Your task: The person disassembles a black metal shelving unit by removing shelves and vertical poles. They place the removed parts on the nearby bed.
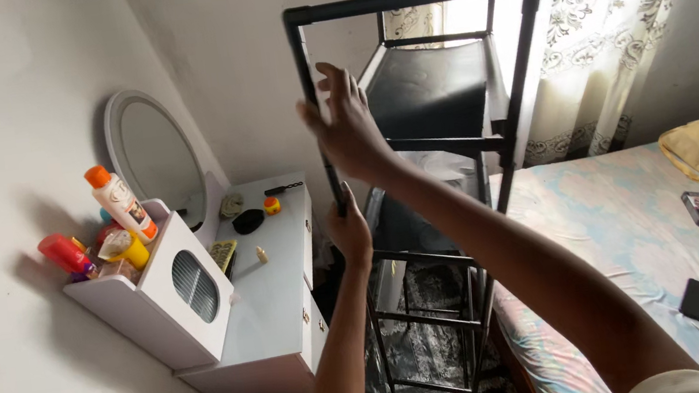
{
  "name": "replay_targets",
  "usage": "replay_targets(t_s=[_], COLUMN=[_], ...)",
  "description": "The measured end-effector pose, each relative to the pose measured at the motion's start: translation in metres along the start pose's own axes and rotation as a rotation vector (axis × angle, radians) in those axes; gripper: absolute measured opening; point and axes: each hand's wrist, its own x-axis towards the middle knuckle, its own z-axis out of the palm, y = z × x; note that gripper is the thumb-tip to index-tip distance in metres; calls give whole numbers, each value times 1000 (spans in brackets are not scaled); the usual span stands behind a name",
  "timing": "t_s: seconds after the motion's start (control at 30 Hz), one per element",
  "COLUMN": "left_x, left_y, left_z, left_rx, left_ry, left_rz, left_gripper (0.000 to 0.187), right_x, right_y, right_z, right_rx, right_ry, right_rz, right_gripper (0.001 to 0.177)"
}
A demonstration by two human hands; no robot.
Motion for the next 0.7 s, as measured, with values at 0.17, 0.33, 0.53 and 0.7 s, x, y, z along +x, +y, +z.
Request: replay_targets(t_s=[0.17, 0.33, 0.53, 0.7], left_x=[26, 34, 5, -74], left_y=[-9, 1, -5, -33], left_z=[-17, -31, -41, -28], left_rx=[-3, -83, 354, 448], left_ry=[-116, -196, -49, 270], left_rz=[-43, -48, -14, 208], left_gripper=[58, 59, 43, 81], right_x=[-80, -136, -207, -293], right_y=[-47, 12, 204, 258], right_z=[-43, -119, -149, -92], right_rx=[-16, 31, -89, -81], right_ry=[-44, 451, 239, 65], right_rz=[-366, -391, 248, 352], right_gripper=[36, 20, 31, 44])
